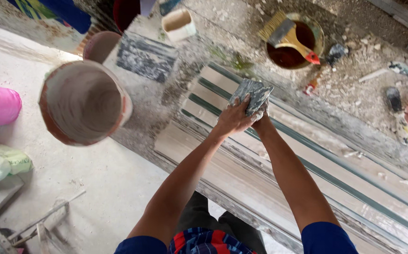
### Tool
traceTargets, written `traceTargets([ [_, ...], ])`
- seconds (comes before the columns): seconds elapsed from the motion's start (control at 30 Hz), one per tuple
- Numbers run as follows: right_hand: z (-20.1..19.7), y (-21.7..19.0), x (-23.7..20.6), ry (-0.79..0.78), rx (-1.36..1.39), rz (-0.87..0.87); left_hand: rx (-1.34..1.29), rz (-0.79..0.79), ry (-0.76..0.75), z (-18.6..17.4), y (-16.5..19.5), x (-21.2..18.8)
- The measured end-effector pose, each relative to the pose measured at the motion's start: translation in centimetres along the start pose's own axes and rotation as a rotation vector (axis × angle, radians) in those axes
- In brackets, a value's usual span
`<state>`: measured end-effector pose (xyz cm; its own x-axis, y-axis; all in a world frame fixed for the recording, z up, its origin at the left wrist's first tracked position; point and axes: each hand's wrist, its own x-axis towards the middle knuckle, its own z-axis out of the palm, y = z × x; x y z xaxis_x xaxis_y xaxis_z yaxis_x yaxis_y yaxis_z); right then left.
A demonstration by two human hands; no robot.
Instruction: The person holds a sponge pad and spreads white putty over the surface of long molded concrete columns, rubbing it along the fluted grooves and repositioning along the length. Near the end, the person dips the sponge into a bag of powder and continues working the surface.
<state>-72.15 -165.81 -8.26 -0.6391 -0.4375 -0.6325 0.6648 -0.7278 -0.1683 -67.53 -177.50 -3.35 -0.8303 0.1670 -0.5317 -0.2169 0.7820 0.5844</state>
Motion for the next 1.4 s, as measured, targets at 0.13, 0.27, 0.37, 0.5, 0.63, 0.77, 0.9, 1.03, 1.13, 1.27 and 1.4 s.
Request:
traceTargets([
  [0.13,-4.4,-2.6,-2.9,-0.014,-0.007,-0.004,0.036,-0.03,0.006,4.2,3.7,-0.2],
  [0.27,-7.7,-5.2,-6.1,-0.026,-0.005,-0.011,0.076,-0.037,0.018,8.1,7.3,-0.7],
  [0.37,-9.8,-7.4,-8.6,-0.03,-0.008,-0.02,0.054,-0.039,0.034,10.7,10.2,-1.2],
  [0.5,-12.5,-10.2,-11.8,-0.017,-0.006,-0.034,0.068,-0.024,0.012,14.1,14.1,-1.5],
  [0.63,-15.4,-13.0,-15.0,-0.018,-0.013,-0.051,0.032,-0.007,0.032,17.5,17.6,-2.1],
  [0.77,-19.0,-16.0,-18.5,-0.021,-0.014,-0.066,0.057,0.005,0.044,21.3,21.5,-2.7],
  [0.9,-22.9,-19.0,-22.4,-0.034,-0.036,-0.079,0.051,0.013,0.055,25.7,26.1,-3.5],
  [1.03,-26.7,-22.1,-26.2,-0.049,-0.059,-0.078,0.075,-0.022,0.039,29.5,30.8,-3.8],
  [1.13,-29.6,-24.6,-29.0,-0.045,-0.069,-0.076,0.077,-0.011,0.046,33.6,34.0,-4.4],
  [1.27,-33.2,-27.8,-33.0,-0.031,-0.075,-0.07,0.056,-0.019,0.046,37.9,38.4,-5.0],
  [1.4,-36.6,-31.4,-37.2,-0.031,-0.081,-0.06,0.031,0.002,0.049,42.4,43.0,-6.0],
])
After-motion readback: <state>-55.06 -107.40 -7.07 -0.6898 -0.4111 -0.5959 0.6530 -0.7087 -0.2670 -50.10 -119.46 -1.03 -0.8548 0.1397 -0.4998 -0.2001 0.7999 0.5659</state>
